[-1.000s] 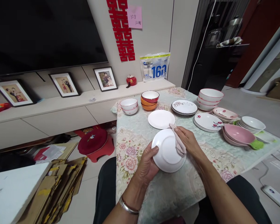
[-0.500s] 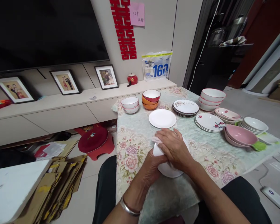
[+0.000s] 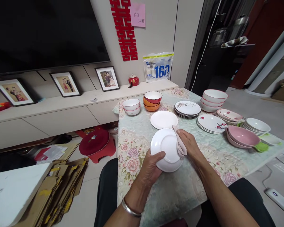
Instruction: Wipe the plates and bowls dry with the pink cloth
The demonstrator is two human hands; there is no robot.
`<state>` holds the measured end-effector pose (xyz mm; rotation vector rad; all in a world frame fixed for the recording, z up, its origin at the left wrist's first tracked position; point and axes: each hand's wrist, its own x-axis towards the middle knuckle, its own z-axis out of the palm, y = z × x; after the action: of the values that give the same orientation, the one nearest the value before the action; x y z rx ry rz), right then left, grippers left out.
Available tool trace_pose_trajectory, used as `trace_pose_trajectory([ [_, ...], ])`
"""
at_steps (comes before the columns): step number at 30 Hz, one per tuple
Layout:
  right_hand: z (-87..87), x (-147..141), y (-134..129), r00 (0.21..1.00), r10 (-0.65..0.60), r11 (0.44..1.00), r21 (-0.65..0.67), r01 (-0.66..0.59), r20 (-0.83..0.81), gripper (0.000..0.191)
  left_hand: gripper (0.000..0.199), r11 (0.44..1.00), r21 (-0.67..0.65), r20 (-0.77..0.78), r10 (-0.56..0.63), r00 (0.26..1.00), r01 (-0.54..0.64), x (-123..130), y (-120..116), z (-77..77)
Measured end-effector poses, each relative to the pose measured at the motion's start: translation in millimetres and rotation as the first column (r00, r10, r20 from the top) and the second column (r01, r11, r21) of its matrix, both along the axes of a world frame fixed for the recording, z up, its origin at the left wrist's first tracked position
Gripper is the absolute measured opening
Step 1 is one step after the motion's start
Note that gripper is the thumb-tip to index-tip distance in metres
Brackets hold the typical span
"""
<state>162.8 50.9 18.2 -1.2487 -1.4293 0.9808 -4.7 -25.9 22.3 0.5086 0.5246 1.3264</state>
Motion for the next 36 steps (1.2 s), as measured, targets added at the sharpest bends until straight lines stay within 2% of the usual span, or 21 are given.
trace_pose_trajectory([
  [4, 3.3, 5, 3, 0.999, 0.025, 1.0, -0.009, -0.025, 0.038, 0.044, 0.063, 0.996, -0.048, 0.017, -0.079, 0.997, 0.08, -4, -1, 2.6],
  [7, 6.5, 4, 1, 0.98, 0.027, 0.997, 0.061, -0.04, 0.197, 0.043, 0.061, 0.99, -0.071, -0.038, -0.124, 0.992, 0.121, -3, -2, 2.3],
  [11, 11.0, -14, -13, 0.849, -0.045, 0.957, 0.267, -0.115, 0.527, 0.042, 0.06, 0.992, -0.068, -0.064, -0.113, 0.992, 0.108, 2, -1, -0.3],
  [13, 13.9, -27, -23, 0.778, -0.058, 0.91, 0.354, -0.217, 0.626, 0.042, 0.055, 0.994, -0.087, -0.075, -0.079, 0.994, 0.073, 3, -1, -1.5],
  [16, 17.7, -40, -32, 0.695, 0.013, 0.837, 0.373, -0.401, 0.719, 0.041, 0.051, 0.994, -0.109, -0.106, -0.009, 0.994, -0.003, 5, 0, -2.0],
  [18, 18.0, -37, -29, 0.693, 0.015, 0.847, 0.358, -0.392, 0.721, 0.042, 0.052, 0.994, -0.111, -0.101, -0.003, 0.995, -0.009, 5, -1, -1.6],
  [22, 10.3, -16, -11, 0.808, -0.076, 0.94, 0.312, -0.137, 0.584, 0.045, 0.064, 0.997, -0.081, -0.068, 0.0, 0.998, -0.005, 5, -2, 0.5],
  [25, 1.3, -10, -6, 0.832, -0.102, 0.965, 0.256, -0.05, 0.545, 0.047, 0.069, 0.996, -0.081, -0.057, 0.038, 0.998, -0.043, 5, -1, 1.8],
  [27, -2.3, -17, -11, 0.8, -0.125, 0.953, 0.295, -0.067, 0.587, 0.048, 0.07, 0.992, -0.103, -0.049, 0.068, 0.996, -0.073, 4, 1, 2.1],
  [29, -2.2, -29, -20, 0.754, -0.113, 0.932, 0.332, -0.146, 0.647, 0.05, 0.07, 0.984, -0.136, -0.054, 0.106, 0.993, -0.112, 4, 2, 2.2],
  [33, 4.5, -45, -31, 0.682, 0.059, 0.891, 0.269, -0.365, 0.729, 0.049, 0.072, 0.97, -0.194, -0.085, 0.13, 0.988, -0.144, 3, 3, 2.0],
  [34, 5.5, -43, -29, 0.679, 0.067, 0.892, 0.262, -0.369, 0.731, 0.048, 0.073, 0.975, -0.186, -0.078, 0.111, 0.991, -0.123, 3, 2, 1.9],
  [36, 5.3, -34, -22, 0.711, 0.004, 0.917, 0.281, -0.283, 0.703, 0.048, 0.075, 0.989, -0.132, -0.045, 0.06, 0.997, -0.066, 4, 1, 1.8],
])
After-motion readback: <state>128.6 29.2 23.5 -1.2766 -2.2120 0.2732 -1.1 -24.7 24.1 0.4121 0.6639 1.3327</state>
